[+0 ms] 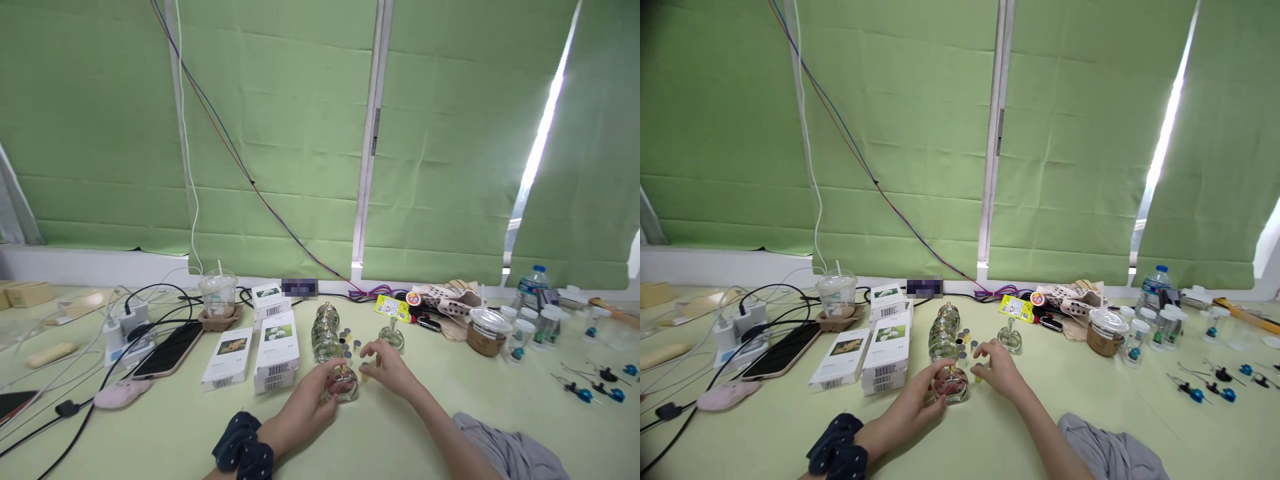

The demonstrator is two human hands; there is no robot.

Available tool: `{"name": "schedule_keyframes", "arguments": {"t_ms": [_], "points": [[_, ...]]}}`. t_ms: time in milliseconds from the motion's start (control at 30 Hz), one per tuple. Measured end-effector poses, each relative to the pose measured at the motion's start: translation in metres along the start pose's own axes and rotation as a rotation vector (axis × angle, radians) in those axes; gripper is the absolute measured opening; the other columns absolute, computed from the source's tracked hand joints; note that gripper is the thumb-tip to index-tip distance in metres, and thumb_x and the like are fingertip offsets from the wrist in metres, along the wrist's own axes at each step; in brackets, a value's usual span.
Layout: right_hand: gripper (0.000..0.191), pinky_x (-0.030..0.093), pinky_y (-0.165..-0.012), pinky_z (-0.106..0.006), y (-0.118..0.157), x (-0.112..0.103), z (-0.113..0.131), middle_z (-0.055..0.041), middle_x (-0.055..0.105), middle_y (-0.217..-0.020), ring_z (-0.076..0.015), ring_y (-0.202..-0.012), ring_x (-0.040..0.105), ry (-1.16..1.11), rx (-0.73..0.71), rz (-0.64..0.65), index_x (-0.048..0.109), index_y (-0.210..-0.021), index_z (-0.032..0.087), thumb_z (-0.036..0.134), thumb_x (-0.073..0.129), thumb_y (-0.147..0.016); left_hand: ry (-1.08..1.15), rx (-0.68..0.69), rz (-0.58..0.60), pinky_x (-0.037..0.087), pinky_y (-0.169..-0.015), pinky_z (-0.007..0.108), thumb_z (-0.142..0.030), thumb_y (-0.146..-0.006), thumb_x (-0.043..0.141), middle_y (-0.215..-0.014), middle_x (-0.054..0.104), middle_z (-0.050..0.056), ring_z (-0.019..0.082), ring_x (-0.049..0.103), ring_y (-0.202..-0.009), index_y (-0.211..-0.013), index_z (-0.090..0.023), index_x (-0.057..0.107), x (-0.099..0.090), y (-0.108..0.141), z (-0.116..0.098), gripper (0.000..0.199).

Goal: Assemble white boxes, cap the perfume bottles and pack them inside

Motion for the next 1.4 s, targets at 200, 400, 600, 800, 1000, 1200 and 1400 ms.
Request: {"name": "schedule_keyframes", "arguments": {"t_ms": [200,400,600,800,1000,1200,1400], "points": [[0.026,0.033,-0.053,-0.024,0.003,0.009,-0.019,0.0047,0.054,-0.061,-0.0117,-0.052,0.047,0.037,0.066,0.03,0.062,-0.06,0.021,-0.002,0.064,-0.048,-0.022,0.012,-0.012,0.044,-0.101,0.038,-0.007,-0.078,0.052,-0.127,0.06,0.009,0.023,0.058,-0.114,-0.133,-0.023,0.045,-0.001,0.001,-0.001,0.058],[0.023,0.044,-0.056,-0.027,-0.002,0.002,-0.016,-0.0004,0.064,-0.079,-0.0162,-0.061,0.062,-0.143,0.107,-0.013,0.05,-0.068,0.022,0.026,0.072,-0.064,-0.049,0.0,-0.018,0.047,-0.097,0.037,-0.006,-0.077,0.051,-0.121,0.063,0.008,0.022,0.061,-0.108,-0.131,-0.023,0.045,-0.002,0.001,-0.003,0.057],[0.035,0.047,-0.067,-0.028,-0.003,0.002,0.0,-0.0006,0.064,-0.08,-0.0171,-0.076,0.06,-0.476,-0.001,-0.022,0.06,-0.088,0.021,0.038,0.08,-0.066,-0.066,-0.001,-0.029,0.047,-0.097,0.037,-0.007,-0.078,0.051,-0.123,0.062,0.009,0.022,0.061,-0.109,-0.132,-0.021,0.043,-0.001,0.002,-0.004,0.057],[0.04,0.049,-0.076,-0.032,0.001,0.009,0.017,-0.0034,0.066,-0.09,-0.0197,-0.085,0.063,-0.602,-0.035,-0.023,0.06,-0.094,0.022,0.038,0.082,-0.064,-0.023,0.007,-0.012,0.047,-0.095,0.038,-0.008,-0.081,0.051,-0.113,0.064,0.008,0.02,0.062,-0.103,-0.14,-0.022,0.032,0.0,0.002,-0.005,0.064],[0.043,0.049,-0.077,-0.033,0.007,0.02,0.041,-0.0049,0.067,-0.095,-0.0222,-0.092,0.063,-0.593,-0.119,-0.014,0.057,-0.101,0.024,0.035,0.081,-0.067,-0.039,0.016,-0.024,0.049,-0.091,0.037,-0.009,-0.081,0.051,-0.105,0.063,0.006,0.018,0.062,-0.094,-0.146,-0.023,0.021,0.001,0.002,-0.002,0.072],[0.045,0.045,-0.08,-0.035,0.01,0.032,0.045,-0.0046,0.068,-0.096,-0.022,-0.094,0.062,-0.508,-0.142,0.056,0.052,-0.107,0.024,0.029,0.077,-0.07,-0.034,0.018,-0.017,0.048,-0.093,0.036,-0.008,-0.08,0.051,-0.116,0.062,0.007,0.019,0.061,-0.1,-0.147,-0.025,0.021,0.0,0.001,-0.004,0.075],[0.042,0.042,-0.078,-0.034,0.012,0.038,0.039,-0.0028,0.07,-0.093,-0.0221,-0.093,0.063,-0.382,-0.123,0.117,0.051,-0.107,0.024,0.023,0.073,-0.071,-0.042,0.036,-0.019,0.048,-0.096,0.036,-0.006,-0.078,0.051,-0.127,0.06,0.006,0.02,0.062,-0.105,-0.142,-0.028,0.035,-0.002,-0.001,-0.012,0.07]]}}
Point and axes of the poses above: each hand's wrist, its own y-axis away from the middle knuckle, its own x-axis out of the palm, z = x × y, the point moved 8 cm from there along -y, towards the middle knuckle
